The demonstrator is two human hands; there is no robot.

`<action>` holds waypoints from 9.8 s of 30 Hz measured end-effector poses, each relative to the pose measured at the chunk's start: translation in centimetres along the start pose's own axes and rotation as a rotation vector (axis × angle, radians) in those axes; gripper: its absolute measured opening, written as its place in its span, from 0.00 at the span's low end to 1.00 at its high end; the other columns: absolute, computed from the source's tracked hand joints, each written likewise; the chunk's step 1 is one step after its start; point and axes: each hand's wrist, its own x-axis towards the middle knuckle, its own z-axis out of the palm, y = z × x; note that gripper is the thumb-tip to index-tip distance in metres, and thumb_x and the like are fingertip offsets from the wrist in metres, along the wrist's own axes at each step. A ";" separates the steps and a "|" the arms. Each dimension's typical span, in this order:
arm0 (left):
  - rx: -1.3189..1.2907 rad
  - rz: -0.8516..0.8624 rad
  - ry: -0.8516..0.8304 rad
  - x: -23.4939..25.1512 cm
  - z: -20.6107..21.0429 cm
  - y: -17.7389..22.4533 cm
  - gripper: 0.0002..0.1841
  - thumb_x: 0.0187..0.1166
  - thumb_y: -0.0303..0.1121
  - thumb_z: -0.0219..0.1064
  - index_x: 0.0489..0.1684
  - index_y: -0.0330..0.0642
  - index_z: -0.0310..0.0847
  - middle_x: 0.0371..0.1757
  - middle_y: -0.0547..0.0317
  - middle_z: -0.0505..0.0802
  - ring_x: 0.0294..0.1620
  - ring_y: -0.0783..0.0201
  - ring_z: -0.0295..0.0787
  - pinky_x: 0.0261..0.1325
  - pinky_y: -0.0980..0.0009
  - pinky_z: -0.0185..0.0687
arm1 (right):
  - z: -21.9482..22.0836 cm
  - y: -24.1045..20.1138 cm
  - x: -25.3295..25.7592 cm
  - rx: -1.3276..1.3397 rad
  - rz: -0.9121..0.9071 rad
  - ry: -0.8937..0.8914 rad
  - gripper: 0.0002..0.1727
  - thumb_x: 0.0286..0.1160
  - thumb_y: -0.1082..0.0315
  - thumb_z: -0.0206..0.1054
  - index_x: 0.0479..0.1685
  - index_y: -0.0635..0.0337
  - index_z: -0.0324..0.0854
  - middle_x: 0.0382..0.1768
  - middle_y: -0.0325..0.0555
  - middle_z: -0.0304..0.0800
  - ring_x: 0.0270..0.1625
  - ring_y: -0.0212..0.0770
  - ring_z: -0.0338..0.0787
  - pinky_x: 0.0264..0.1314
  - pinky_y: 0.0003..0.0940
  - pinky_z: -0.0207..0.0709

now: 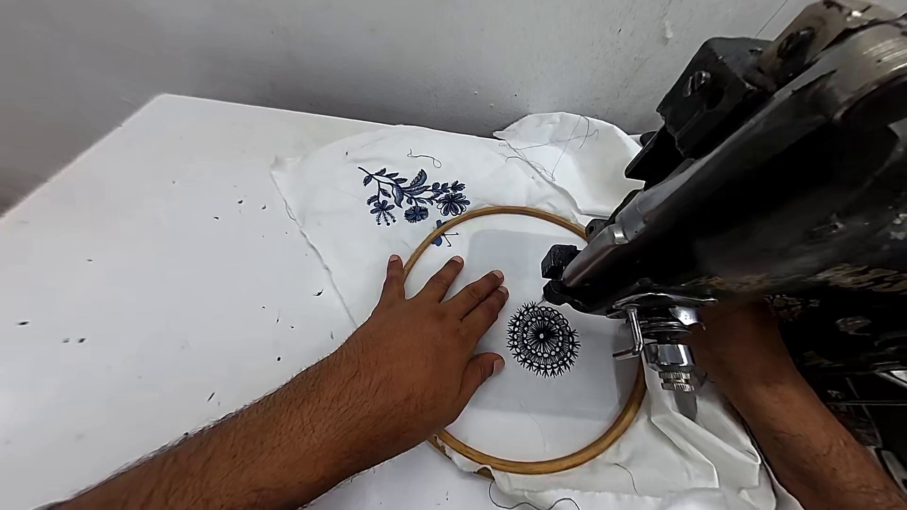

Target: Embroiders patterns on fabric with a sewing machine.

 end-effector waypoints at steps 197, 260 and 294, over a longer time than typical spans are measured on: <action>-0.019 0.015 0.002 0.1 0.2 -0.3 0.34 0.89 0.59 0.40 0.91 0.55 0.65 0.92 0.70 0.68 0.93 0.48 0.58 0.78 0.18 0.53 | 0.2 -0.9 -0.7 0.095 0.067 -0.046 0.17 0.61 0.59 0.76 0.45 0.59 0.85 0.41 0.51 0.89 0.48 0.45 0.89 0.47 0.51 0.79; -0.009 -0.002 -0.029 0.1 -0.4 -0.7 0.33 0.89 0.57 0.42 0.90 0.55 0.66 0.92 0.69 0.68 0.93 0.48 0.58 0.78 0.20 0.53 | 0.4 -1.3 -0.9 0.136 0.056 -0.031 0.20 0.64 0.58 0.73 0.52 0.61 0.84 0.46 0.49 0.89 0.53 0.38 0.88 0.55 0.42 0.79; -0.015 -0.009 -0.039 0.0 -0.5 -0.6 0.33 0.89 0.57 0.42 0.91 0.56 0.65 0.92 0.70 0.67 0.93 0.48 0.58 0.78 0.21 0.56 | 0.6 -1.1 -0.9 0.189 0.030 -0.013 0.17 0.64 0.57 0.73 0.47 0.59 0.85 0.41 0.44 0.89 0.48 0.31 0.87 0.52 0.34 0.79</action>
